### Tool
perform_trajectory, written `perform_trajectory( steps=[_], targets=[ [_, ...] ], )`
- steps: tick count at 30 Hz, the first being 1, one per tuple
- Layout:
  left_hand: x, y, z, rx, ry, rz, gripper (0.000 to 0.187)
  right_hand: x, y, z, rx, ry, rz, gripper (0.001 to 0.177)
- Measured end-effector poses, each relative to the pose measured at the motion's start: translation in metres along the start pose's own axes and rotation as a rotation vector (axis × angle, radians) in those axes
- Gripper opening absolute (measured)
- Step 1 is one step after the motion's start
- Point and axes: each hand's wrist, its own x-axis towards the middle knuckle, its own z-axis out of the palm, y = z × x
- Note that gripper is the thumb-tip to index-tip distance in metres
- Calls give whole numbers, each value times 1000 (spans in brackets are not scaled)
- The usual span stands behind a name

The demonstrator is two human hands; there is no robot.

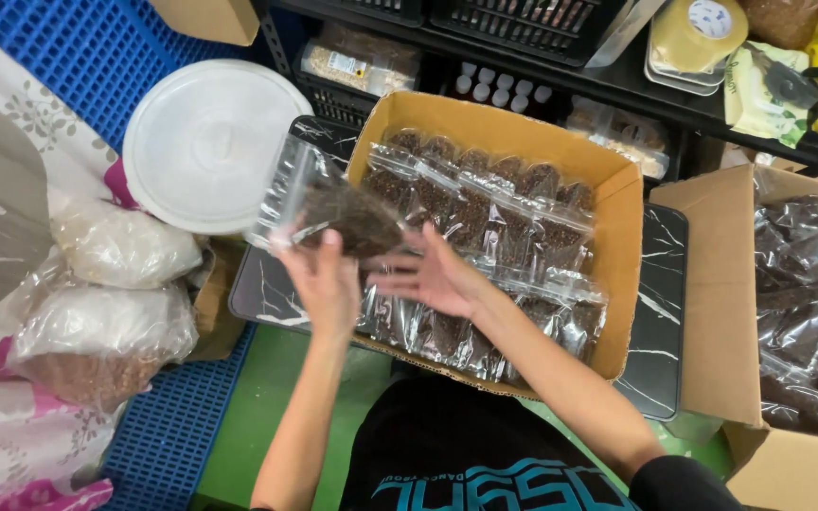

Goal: The person organizes and packs sealed bags of coffee or similar food products into cardboard boxes, moving bags between two boxes to sort them by hand.

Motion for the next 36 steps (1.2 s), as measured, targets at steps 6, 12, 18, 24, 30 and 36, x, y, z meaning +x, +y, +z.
perform_trajectory(
  steps=[6,12,18,24,30,36],
  targets=[
    [-34,-34,34,283,-155,-175,54,48,-39,-42,344,278,-143,38],
    [-47,-67,2,303,-550,-524,43,134,-69,-119,9,508,-449,69],
    [-1,-58,9,847,-694,-293,31,215,-25,-133,-820,804,-484,75],
    [47,-102,26,1684,-916,130,50,212,-40,-122,-1069,738,-600,57],
    [65,-138,26,1985,-1005,7,59,132,-89,-134,-1152,660,-683,23],
    [35,-151,125,1922,-996,294,64,-15,-132,-195,-880,615,-729,23]
  ],
)
